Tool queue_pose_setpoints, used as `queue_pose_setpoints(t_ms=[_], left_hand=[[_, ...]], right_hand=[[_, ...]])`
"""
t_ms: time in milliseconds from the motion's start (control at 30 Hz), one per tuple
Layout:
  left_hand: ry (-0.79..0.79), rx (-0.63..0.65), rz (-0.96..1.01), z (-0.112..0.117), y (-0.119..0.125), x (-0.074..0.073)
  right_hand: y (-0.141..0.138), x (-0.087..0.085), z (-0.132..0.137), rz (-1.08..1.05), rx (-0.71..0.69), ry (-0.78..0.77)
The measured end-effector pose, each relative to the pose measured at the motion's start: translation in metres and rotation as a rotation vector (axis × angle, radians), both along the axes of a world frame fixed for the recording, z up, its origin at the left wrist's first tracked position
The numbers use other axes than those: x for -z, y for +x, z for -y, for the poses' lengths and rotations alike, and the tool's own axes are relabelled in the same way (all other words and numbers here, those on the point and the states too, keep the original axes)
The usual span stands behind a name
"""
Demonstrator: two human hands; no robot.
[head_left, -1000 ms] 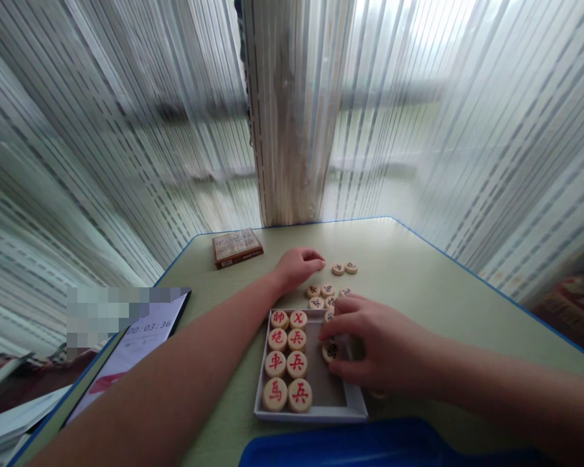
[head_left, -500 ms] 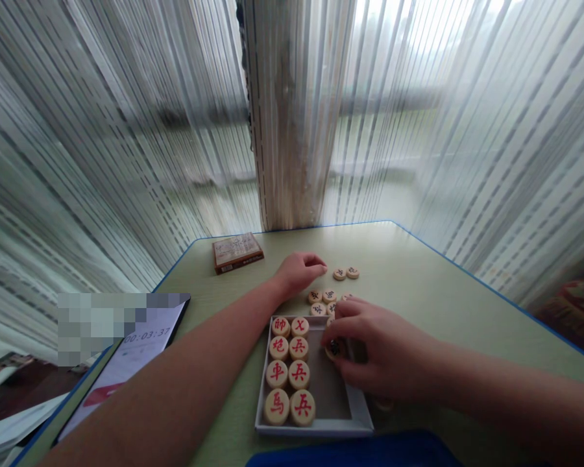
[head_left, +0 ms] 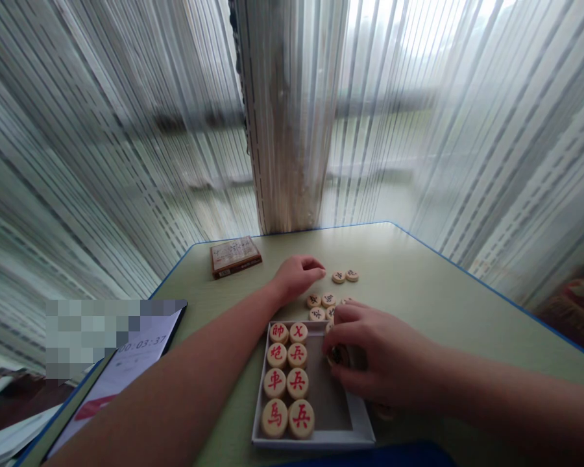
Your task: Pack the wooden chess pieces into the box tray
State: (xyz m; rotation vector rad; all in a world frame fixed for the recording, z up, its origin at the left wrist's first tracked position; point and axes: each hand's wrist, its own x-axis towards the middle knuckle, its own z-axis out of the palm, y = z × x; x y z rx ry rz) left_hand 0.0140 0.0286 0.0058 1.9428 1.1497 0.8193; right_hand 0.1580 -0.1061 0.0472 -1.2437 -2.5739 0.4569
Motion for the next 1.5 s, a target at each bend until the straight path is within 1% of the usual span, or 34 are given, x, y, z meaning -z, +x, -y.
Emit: queue_pose_setpoints(t_ms=[167,400,533,633,733,800,900,1033,1167,1233,1300,1367,1500], left_hand=[[0.001,0.002,-0.013,0.001,0.0,-0.002],[0.013,-0.02,-0.037,0.003,0.0,-0.004],[0.016,-0.002,-0.034,0.003,0.0,-0.004],[0.017,0.001,-0.033,0.002,-0.001,-0.003],[0.017,0.002,-0.026,0.001,-0.002,-0.002],[0.009,0.011,-0.012,0.001,-0.002,-0.001],[-0.006,0.015,0.008,0.001,-0.002,-0.001],[-0.079,0.037,0.066,0.001,-0.004,-0.002],[-0.194,0.177,0.082,0.003,-0.009,-0.006],[-0.219,0.246,0.041,0.003,-0.013,-0.008],[-0.216,0.284,0.003,0.004,-0.015,-0.009],[-0.199,0.29,-0.022,0.005,-0.015,-0.01],[-0.173,0.251,-0.044,0.006,-0.014,-0.007]], right_hand=[[0.001,-0.003,0.001,-0.041,-0.003,0.006],[0.001,-0.003,-0.001,0.003,0.007,0.022],[0.004,-0.002,-0.002,-0.059,0.012,0.04],[0.007,-0.001,-0.005,-0.14,0.031,0.084],[0.012,0.002,-0.014,-0.241,0.069,0.186],[0.018,0.003,-0.024,-0.283,0.124,0.255],[0.03,0.006,-0.043,-0.298,0.222,0.318],[0.046,0.01,-0.063,-0.267,0.252,0.32],[0.055,0.015,-0.071,-0.239,0.202,0.293],[0.058,0.017,-0.072,-0.234,0.172,0.277],[0.06,0.019,-0.073,-0.223,0.17,0.265],[0.061,0.02,-0.076,-0.212,0.192,0.271],[0.064,0.025,-0.083,-0.188,0.234,0.314]])
